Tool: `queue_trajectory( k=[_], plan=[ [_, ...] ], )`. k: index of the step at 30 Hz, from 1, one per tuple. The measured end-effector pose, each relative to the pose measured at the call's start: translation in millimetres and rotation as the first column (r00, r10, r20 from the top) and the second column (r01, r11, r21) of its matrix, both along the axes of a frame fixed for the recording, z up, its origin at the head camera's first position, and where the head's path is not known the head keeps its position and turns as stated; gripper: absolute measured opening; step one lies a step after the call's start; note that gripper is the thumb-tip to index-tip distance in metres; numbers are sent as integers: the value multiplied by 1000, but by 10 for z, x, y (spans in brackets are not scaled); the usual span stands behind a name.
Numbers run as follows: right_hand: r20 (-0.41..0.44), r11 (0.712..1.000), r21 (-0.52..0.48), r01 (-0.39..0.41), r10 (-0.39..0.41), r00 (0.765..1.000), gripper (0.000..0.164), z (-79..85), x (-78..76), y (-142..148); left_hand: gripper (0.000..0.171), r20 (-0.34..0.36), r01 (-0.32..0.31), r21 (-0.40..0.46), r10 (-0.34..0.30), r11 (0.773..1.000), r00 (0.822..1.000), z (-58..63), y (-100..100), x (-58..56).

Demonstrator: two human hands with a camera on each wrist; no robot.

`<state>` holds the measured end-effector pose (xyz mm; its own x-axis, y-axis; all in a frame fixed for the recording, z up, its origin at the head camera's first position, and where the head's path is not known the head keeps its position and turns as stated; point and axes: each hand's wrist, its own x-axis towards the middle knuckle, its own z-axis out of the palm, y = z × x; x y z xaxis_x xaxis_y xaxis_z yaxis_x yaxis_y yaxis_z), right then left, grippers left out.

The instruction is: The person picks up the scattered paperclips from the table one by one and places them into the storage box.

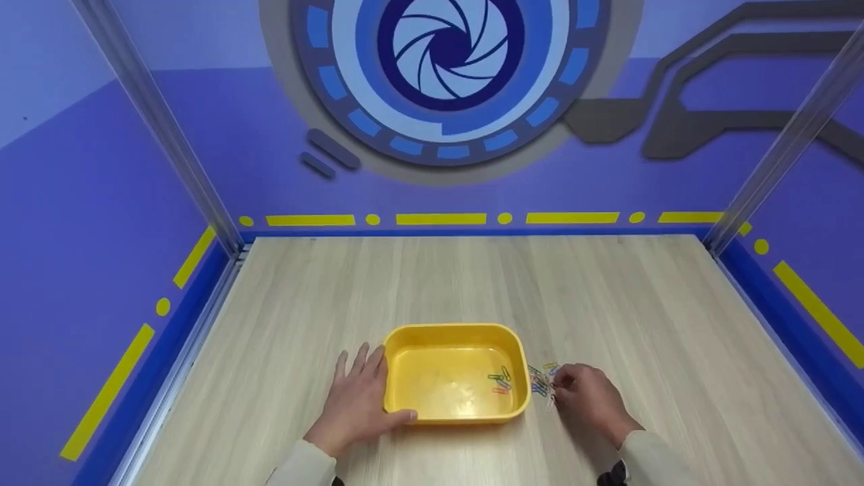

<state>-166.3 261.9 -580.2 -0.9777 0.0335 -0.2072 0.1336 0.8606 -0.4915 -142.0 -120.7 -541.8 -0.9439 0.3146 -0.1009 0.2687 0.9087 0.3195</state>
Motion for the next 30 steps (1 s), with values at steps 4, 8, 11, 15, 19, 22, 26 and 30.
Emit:
queue_trajectory(
  k=[4, 8, 11, 15, 19, 22, 26, 30],
  plan=[
    [-12, 1000, 8, -1, 1, 1000, 8, -38, -10, -7, 106, -26, 11, -2, -11, 1000, 1000, 2, -6, 2],
    [-21, 1000, 20, -2, 2, 1000, 8, -67, -25, -16, 103, -50, 26, 2, -26, 1000, 998, 3, -16, 4],
    [-28, 999, 34, -11, 12, 1000, 8, -79, -39, -24, 102, -44, 27, -1, -27, 1000, 999, 4, -25, -2],
    [-39, 998, 57, -31, 33, 999, 9, -85, -49, -33, 102, -35, 24, -5, -24, 1000, 999, 2, -33, -7],
    [-39, 997, 65, -33, 35, 999, 8, -77, -46, -35, 101, -34, 23, -1, -23, 1000, 999, 1, -34, -4],
    [-29, 997, 67, -27, 29, 999, 5, -76, -45, -34, 101, -33, 23, 7, -23, 1000, 999, 2, -34, -1],
    [-13, 998, 66, -16, 17, 1000, 5, -81, -52, -30, 102, -32, 24, 7, -23, 1000, 999, 3, -35, 1],
    [5, 999, 50, 0, 0, 1000, 3, -83, -63, -27, 104, -25, 21, 4, -21, 1000, 999, 6, -35, -1]
  ],
)
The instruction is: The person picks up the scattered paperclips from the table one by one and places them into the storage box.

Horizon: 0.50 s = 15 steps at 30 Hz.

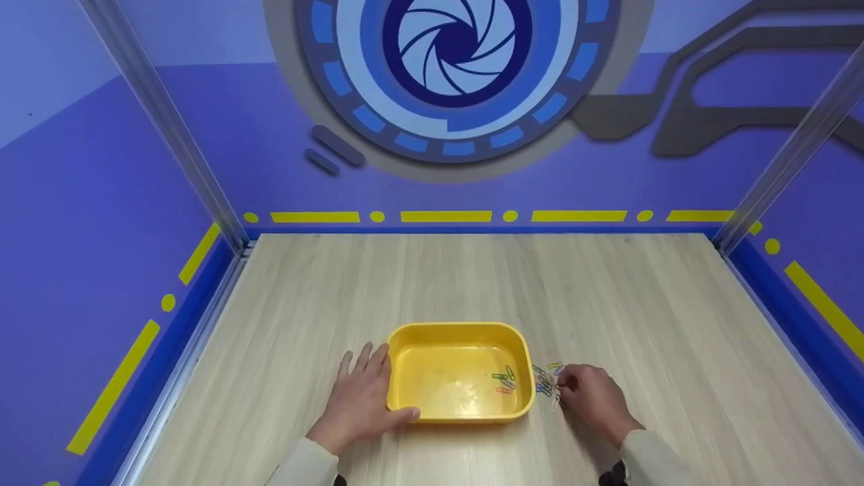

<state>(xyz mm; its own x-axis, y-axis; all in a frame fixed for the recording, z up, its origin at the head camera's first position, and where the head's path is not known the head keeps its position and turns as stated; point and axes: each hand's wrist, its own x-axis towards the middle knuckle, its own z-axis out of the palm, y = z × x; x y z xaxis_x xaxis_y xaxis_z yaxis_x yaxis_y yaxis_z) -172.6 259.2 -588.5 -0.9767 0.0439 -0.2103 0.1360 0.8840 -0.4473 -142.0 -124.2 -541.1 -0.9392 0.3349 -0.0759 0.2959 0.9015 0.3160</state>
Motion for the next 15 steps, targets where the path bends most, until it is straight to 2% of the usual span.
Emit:
queue_trajectory(
  k=[8, 15],
  plan=[
    [-4, 1000, 11, -1, 1, 1000, 9, 5, 13, 25, 103, -20, -15, -5, 15, 1000, 1000, -11, 16, 0],
    [19, 1000, 8, 11, -12, 1000, 9, 12, 22, 14, 105, 4, -24, -6, 24, 1000, 1000, -15, 20, -11]
  ],
)
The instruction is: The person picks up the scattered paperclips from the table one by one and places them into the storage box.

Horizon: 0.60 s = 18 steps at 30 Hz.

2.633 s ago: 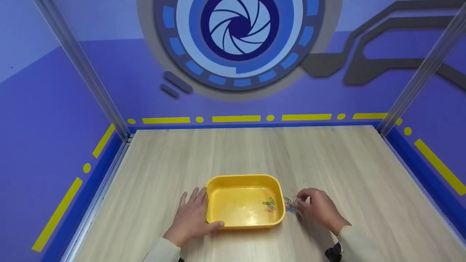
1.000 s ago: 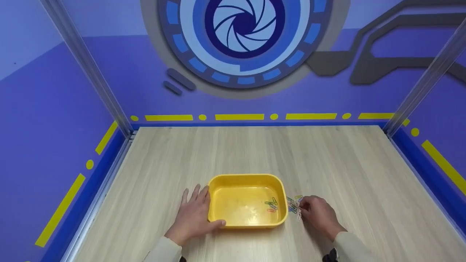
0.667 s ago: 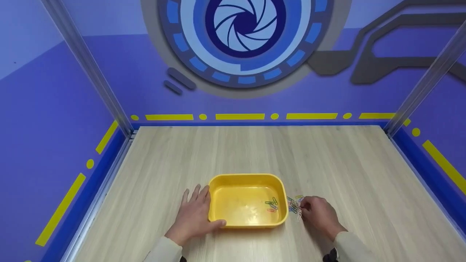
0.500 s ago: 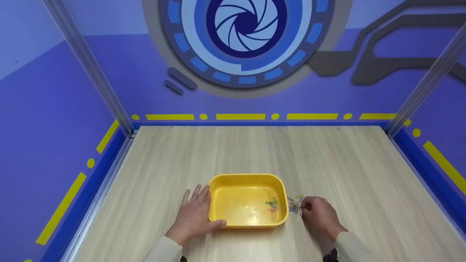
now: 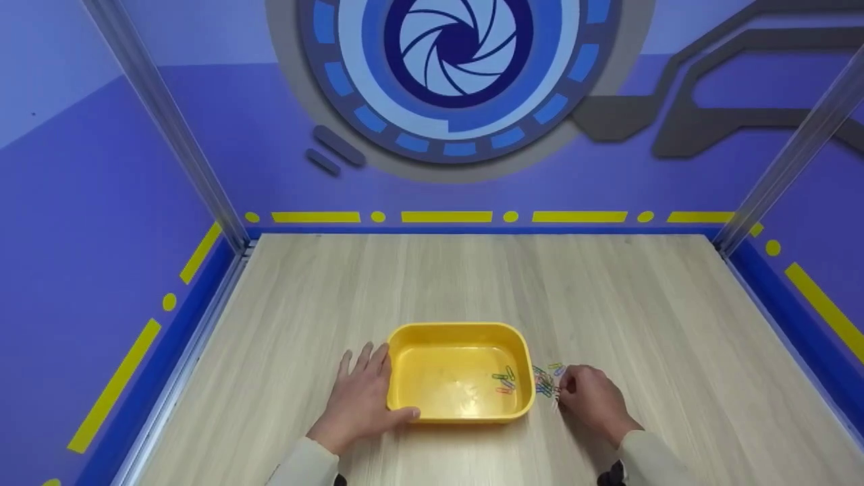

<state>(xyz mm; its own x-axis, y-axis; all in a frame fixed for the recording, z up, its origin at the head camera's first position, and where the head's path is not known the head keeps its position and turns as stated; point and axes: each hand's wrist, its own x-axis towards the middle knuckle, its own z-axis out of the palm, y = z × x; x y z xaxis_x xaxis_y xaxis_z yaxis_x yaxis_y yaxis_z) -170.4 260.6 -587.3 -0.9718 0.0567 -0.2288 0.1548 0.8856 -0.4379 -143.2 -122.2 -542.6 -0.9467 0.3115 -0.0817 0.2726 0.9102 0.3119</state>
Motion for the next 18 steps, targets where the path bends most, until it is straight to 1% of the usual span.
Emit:
queue_trajectory(
  k=[5, 14, 18],
  plan=[
    [-24, 1000, 3, -10, 11, 1000, 11, -3, 7, -11, 104, -1, -2, 4, 2, 1000, 1000, 5, 1, 1],
    [-19, 1000, -27, -7, 6, 1000, 12, -13, 7, -16, 105, 8, 1, -3, -1, 1000, 1000, 23, 2, 3],
    [-19, 999, -50, -5, 4, 1000, 12, -27, 11, -19, 104, -6, 6, 8, -6, 1000, 1000, 23, 2, 9]
  ],
)
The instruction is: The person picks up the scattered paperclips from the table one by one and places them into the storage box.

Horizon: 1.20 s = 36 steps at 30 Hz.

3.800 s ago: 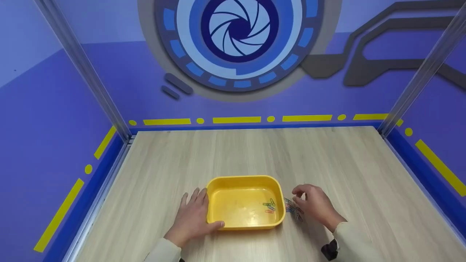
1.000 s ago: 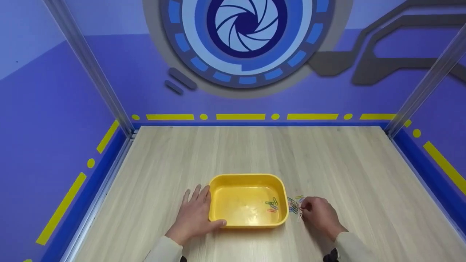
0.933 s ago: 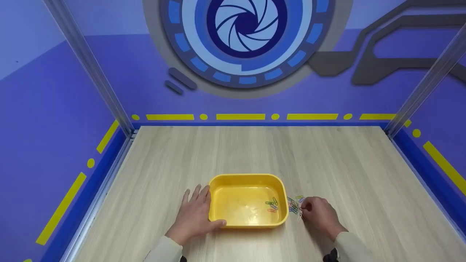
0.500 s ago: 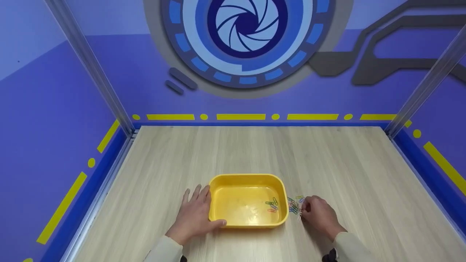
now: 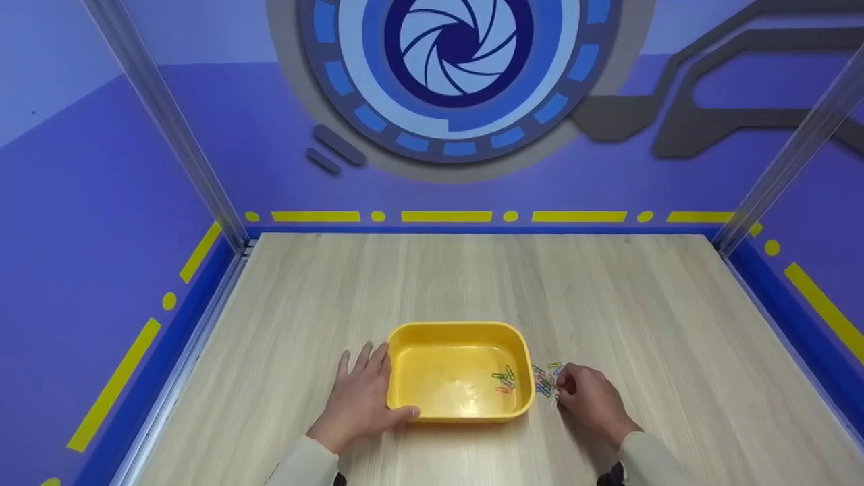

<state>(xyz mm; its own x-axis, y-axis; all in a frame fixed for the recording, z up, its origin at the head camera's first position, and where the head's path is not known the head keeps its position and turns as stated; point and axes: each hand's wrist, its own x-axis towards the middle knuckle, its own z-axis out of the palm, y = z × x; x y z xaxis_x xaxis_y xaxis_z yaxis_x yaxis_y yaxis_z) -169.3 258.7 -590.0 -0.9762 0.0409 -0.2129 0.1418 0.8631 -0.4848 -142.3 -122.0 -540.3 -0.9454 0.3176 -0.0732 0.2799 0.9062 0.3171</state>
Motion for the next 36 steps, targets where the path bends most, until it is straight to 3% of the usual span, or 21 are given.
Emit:
queue_trajectory(
  k=[18, 28, 36],
  plan=[
    [-7, 999, -43, 22, -23, 1000, 11, 60, 9, 2, 104, 37, 13, 83, -16, 996, 999, -14, -15, -5],
    [-160, 999, -46, -17, 9, 987, 7, 309, 21, -118, 104, 87, -13, 92, 5, 996, 996, 6, -1, -5],
    [-250, 999, -32, -42, 33, 968, 10, 428, 11, -217, 104, 53, -18, 89, 13, 996, 998, -11, -2, -4]
  ],
)
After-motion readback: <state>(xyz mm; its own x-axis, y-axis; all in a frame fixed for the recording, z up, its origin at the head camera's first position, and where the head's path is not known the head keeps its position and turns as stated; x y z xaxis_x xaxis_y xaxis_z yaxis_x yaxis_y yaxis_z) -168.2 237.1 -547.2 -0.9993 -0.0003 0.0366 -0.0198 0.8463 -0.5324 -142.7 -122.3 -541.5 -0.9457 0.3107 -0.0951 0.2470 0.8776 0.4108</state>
